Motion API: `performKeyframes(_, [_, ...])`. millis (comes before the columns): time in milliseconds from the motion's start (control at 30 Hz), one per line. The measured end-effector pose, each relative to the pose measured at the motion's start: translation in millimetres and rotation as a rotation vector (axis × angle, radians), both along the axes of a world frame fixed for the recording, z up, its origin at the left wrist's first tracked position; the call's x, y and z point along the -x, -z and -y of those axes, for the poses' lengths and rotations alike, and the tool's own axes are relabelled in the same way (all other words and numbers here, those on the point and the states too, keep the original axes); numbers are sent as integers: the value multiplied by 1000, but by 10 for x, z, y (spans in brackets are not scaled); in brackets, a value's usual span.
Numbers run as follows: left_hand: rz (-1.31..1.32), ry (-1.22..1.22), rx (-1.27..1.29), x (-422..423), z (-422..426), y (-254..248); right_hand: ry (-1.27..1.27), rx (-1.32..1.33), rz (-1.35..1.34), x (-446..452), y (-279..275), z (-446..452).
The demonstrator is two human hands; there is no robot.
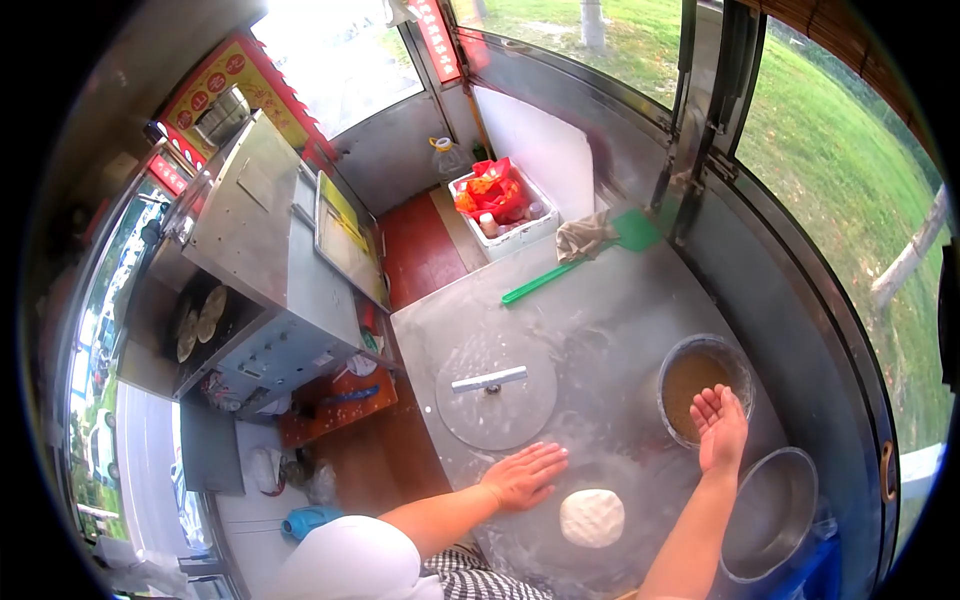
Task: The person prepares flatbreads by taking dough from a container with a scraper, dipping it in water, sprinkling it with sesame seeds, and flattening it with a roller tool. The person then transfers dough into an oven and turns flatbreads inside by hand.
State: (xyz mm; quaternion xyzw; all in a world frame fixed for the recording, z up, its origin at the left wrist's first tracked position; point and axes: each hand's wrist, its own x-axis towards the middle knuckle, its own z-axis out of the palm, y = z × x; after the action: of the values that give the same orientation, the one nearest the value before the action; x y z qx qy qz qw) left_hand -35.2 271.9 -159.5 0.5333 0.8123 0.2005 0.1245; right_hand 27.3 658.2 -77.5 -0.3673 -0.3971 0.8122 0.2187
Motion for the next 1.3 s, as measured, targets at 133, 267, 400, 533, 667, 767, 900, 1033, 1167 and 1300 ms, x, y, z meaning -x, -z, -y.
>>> performKeyframes(133, [19,-5,-19,-6,7,37,-106,258,-38,431,428,-403])
performKeyframes(267, [20,-1,-10,-1,11,39,-43,296,193,618,876,-512])
performKeyframes(400, [13,-4,-26,-4,16,18,-46,263,157,528,852,-559])
performKeyframes(533, [9,-7,-39,-7,12,16,-75,209,-45,269,582,-435])
performKeyframes(667, [7,-8,-37,-11,10,8,-56,166,-99,-58,37,-22])
performKeyframes(767, [4,-11,-44,-13,9,4,-40,170,-121,-354,-90,222])
performKeyframes(900, [7,-14,-41,-16,12,-15,-85,202,-69,-742,-115,655])
performKeyframes(1033, [-9,-15,-42,-28,13,-46,-139,242,34,-1055,-44,1086])
performKeyframes(1167, [-14,-25,-52,-32,9,-80,-208,273,104,-1263,74,1360])
performKeyframes(1300, [-10,-28,-71,-32,15,-89,-255,253,155,-1369,112,1549])
